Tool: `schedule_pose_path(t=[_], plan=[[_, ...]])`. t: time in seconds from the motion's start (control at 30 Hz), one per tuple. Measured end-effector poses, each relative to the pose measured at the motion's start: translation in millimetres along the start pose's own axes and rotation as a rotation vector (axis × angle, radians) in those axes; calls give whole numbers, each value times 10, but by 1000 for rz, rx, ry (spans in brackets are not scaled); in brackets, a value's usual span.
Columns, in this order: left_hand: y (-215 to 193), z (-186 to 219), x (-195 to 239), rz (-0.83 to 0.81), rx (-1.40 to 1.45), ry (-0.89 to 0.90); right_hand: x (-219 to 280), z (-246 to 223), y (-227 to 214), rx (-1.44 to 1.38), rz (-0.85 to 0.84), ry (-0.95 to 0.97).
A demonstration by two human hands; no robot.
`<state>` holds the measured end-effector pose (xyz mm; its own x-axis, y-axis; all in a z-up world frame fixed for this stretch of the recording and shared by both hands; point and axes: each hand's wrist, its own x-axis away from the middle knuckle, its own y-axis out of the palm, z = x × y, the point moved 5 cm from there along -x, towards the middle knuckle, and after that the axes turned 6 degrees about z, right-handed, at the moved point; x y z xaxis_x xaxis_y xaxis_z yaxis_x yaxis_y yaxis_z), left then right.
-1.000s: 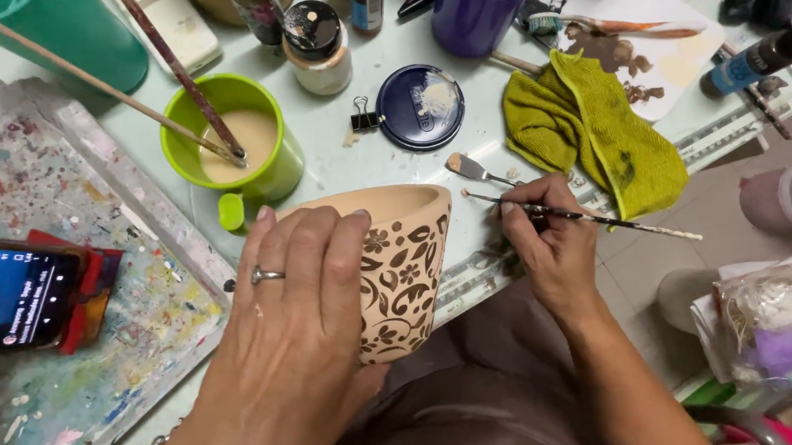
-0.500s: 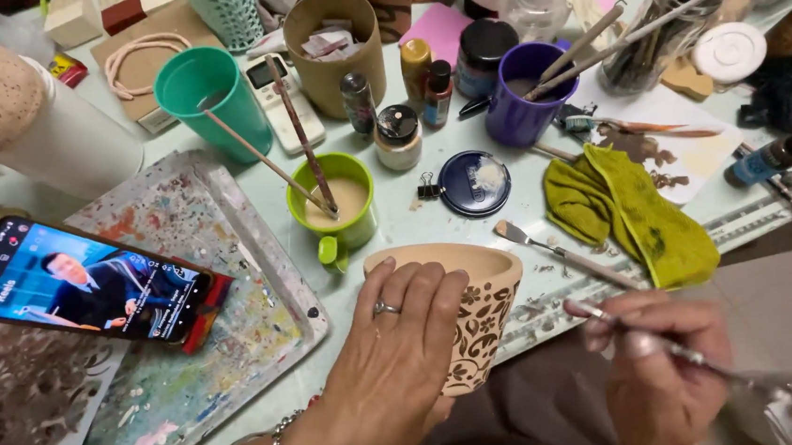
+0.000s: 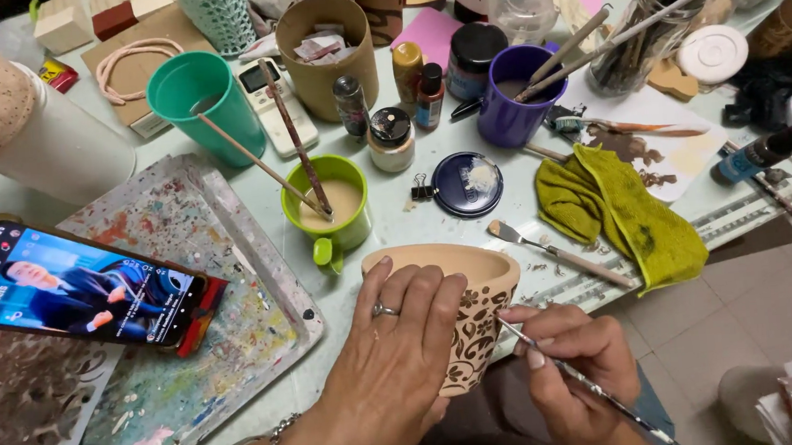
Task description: Painting intricate floral patterns on a ceramic pot using a fine brush
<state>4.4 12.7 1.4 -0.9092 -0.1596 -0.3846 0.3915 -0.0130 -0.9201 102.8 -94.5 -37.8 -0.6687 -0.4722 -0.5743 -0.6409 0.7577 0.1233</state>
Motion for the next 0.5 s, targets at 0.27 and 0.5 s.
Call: schedule_pose_path(t=[0.27,0.5], plan=[[4,2,-1,2,-26,1,37,56,-16,-24,44,6],[-3,0,-6,5,-9,11,64,79,-33,0,28,24]])
